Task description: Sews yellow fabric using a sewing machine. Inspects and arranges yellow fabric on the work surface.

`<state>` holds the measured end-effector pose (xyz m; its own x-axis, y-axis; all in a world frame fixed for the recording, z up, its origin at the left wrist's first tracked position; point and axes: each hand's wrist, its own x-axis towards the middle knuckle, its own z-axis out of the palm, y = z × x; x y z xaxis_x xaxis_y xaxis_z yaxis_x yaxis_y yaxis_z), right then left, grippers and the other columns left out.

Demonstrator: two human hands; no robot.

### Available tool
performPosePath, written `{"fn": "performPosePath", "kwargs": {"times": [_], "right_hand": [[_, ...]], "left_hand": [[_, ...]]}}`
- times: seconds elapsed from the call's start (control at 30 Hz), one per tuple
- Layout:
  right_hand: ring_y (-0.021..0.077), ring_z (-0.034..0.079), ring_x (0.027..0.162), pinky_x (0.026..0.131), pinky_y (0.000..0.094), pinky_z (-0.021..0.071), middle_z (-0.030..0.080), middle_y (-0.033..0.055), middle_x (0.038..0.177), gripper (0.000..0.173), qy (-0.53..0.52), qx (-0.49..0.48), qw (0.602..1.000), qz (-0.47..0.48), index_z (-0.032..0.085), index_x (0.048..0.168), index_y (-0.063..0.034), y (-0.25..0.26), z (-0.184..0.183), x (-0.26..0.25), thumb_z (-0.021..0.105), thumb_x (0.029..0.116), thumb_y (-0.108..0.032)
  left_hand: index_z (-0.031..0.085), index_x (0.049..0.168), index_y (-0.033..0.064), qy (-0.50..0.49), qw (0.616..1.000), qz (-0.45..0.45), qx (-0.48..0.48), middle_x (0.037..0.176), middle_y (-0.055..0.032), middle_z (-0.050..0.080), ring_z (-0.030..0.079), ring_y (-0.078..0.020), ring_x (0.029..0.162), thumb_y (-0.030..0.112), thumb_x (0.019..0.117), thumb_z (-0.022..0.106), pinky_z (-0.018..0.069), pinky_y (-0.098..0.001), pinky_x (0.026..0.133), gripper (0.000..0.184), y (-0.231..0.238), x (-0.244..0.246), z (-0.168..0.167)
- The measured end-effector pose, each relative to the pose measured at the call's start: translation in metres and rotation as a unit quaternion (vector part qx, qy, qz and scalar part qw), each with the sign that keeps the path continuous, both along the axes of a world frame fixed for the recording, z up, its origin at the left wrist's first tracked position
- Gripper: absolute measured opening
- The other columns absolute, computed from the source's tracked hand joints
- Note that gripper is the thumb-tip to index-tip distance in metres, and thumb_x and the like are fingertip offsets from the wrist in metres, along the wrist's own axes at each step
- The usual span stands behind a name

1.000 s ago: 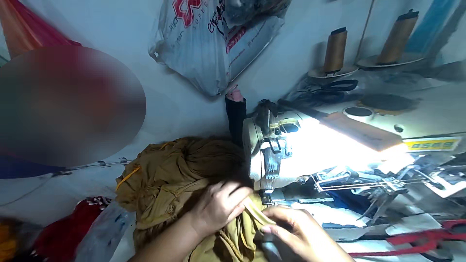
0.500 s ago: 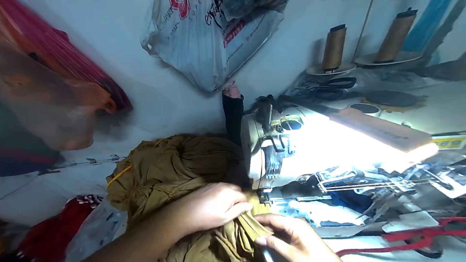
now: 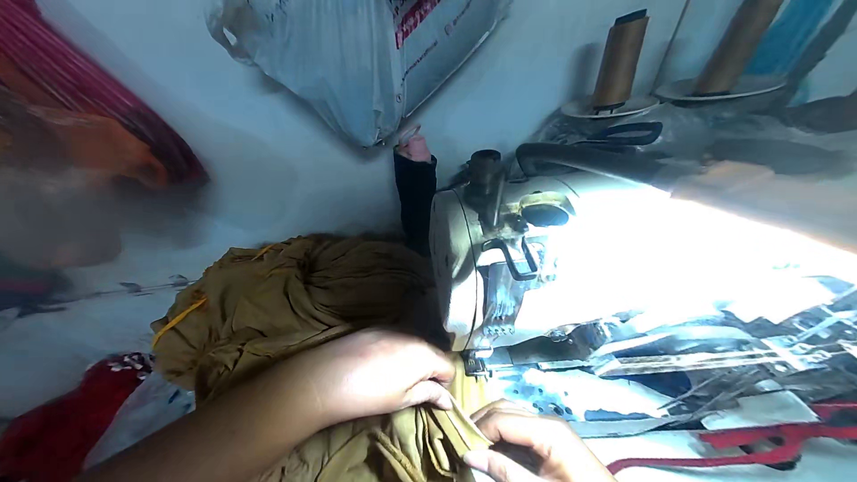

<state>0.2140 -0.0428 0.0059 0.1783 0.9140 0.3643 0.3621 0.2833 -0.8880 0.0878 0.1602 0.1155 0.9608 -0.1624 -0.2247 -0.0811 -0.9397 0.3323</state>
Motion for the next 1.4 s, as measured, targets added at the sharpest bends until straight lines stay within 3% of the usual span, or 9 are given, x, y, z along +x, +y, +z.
{"fn": "performPosePath", "kwargs": {"times": [0.17, 0.23, 0.33, 0.6, 0.87, 1.03, 1.2, 1.3, 1.4], "right_hand": [[0.0059, 0.068, 0.095, 0.080, 0.0195, 0.0567, 0.072, 0.0101, 0.100, 0.016, 0.043, 0.019, 0.999, 0.023, 0.074, 0.091, 0.0026, 0.007, -0.011, 0.006, 0.071, 0.0954, -0.013], [0.0060, 0.068, 0.092, 0.078, 0.0201, 0.0573, 0.072, 0.0098, 0.099, 0.018, 0.042, 0.014, 0.999, 0.029, 0.074, 0.091, 0.0024, 0.008, -0.011, 0.008, 0.070, 0.0965, -0.015], [0.0060, 0.068, 0.093, 0.077, 0.0198, 0.0573, 0.072, 0.0097, 0.100, 0.019, 0.029, 0.009, 0.999, 0.036, 0.074, 0.090, 0.0017, 0.009, -0.010, 0.011, 0.070, 0.0967, -0.015], [0.0053, 0.069, 0.092, 0.075, 0.0195, 0.0578, 0.072, 0.0090, 0.099, 0.014, 0.028, 0.001, 0.999, 0.021, 0.074, 0.088, 0.0007, 0.010, -0.006, 0.010, 0.069, 0.0944, -0.011], [0.0058, 0.068, 0.089, 0.072, 0.0199, 0.0584, 0.071, 0.0100, 0.102, 0.016, 0.031, -0.012, 0.999, 0.026, 0.073, 0.092, 0.0011, 0.008, -0.006, 0.011, 0.071, 0.0952, -0.014], [0.0066, 0.069, 0.091, 0.074, 0.0195, 0.0577, 0.072, 0.0102, 0.103, 0.016, 0.016, -0.002, 1.000, 0.019, 0.074, 0.093, 0.0008, 0.009, -0.009, 0.012, 0.071, 0.0954, -0.015], [0.0081, 0.067, 0.093, 0.080, 0.0200, 0.0544, 0.074, 0.0086, 0.098, 0.018, -0.023, 0.024, 0.999, -0.007, 0.074, 0.092, -0.0001, 0.010, -0.010, 0.010, 0.072, 0.0954, -0.017], [0.0121, 0.068, 0.101, 0.089, 0.0235, 0.0541, 0.074, 0.0098, 0.098, 0.018, -0.046, 0.033, 0.998, -0.034, 0.074, 0.091, 0.0004, 0.009, -0.010, 0.007, 0.071, 0.0953, -0.017], [0.0174, 0.068, 0.108, 0.096, 0.0287, 0.0532, 0.075, 0.0117, 0.100, 0.017, -0.061, 0.021, 0.996, -0.062, 0.074, 0.090, 0.0004, 0.007, -0.009, 0.004, 0.069, 0.0966, -0.015]], "left_hand": [[0.067, 0.088, 0.0057, -0.072, 0.995, -0.059, -0.043, 0.075, -0.0056, 0.060, 0.060, -0.0164, 0.069, 0.030, 0.1046, 0.055, 0.0477, -0.0325, 0.060, 0.032, -0.011, -0.003, 0.003], [0.067, 0.092, 0.0069, -0.038, 0.999, -0.029, 0.008, 0.078, -0.0071, 0.062, 0.063, -0.0209, 0.071, 0.039, 0.0996, 0.063, 0.0499, -0.0394, 0.060, 0.033, -0.017, -0.004, 0.008], [0.068, 0.106, 0.0080, 0.042, 0.995, 0.038, 0.086, 0.091, -0.0097, 0.068, 0.067, -0.0265, 0.083, 0.047, 0.0935, 0.070, 0.0532, -0.0495, 0.070, 0.041, -0.018, -0.003, 0.014], [0.068, 0.113, 0.0129, 0.045, 0.991, 0.034, 0.119, 0.091, -0.0060, 0.069, 0.067, -0.0238, 0.081, 0.051, 0.0869, 0.075, 0.0531, -0.0480, 0.066, 0.047, -0.020, -0.002, 0.016], [0.068, 0.103, 0.0108, -0.022, 0.990, -0.009, 0.139, 0.086, -0.0055, 0.067, 0.068, -0.0226, 0.079, 0.052, 0.0850, 0.076, 0.0530, -0.0439, 0.062, 0.046, -0.025, -0.005, 0.013], [0.068, 0.097, 0.0095, -0.029, 0.985, -0.036, 0.168, 0.085, -0.0065, 0.064, 0.067, -0.0236, 0.079, 0.038, 0.0962, 0.068, 0.0528, -0.0421, 0.061, 0.029, -0.025, -0.006, 0.013], [0.067, 0.093, 0.0098, -0.122, 0.975, -0.089, 0.162, 0.083, -0.0066, 0.064, 0.067, -0.0240, 0.076, 0.021, 0.1025, 0.058, 0.0545, -0.0389, 0.061, 0.017, -0.033, -0.008, 0.004], [0.065, 0.091, 0.0080, -0.155, 0.966, -0.078, 0.190, 0.081, -0.0082, 0.064, 0.067, -0.0246, 0.072, 0.010, 0.0984, 0.058, 0.0544, -0.0368, 0.056, 0.010, -0.040, -0.007, -0.006], [0.069, 0.096, 0.0043, -0.097, 0.954, -0.007, 0.285, 0.086, -0.0126, 0.067, 0.071, -0.0289, 0.076, -0.001, 0.0919, 0.061, 0.0561, -0.0405, 0.057, 0.010, -0.044, -0.006, -0.007]]}}
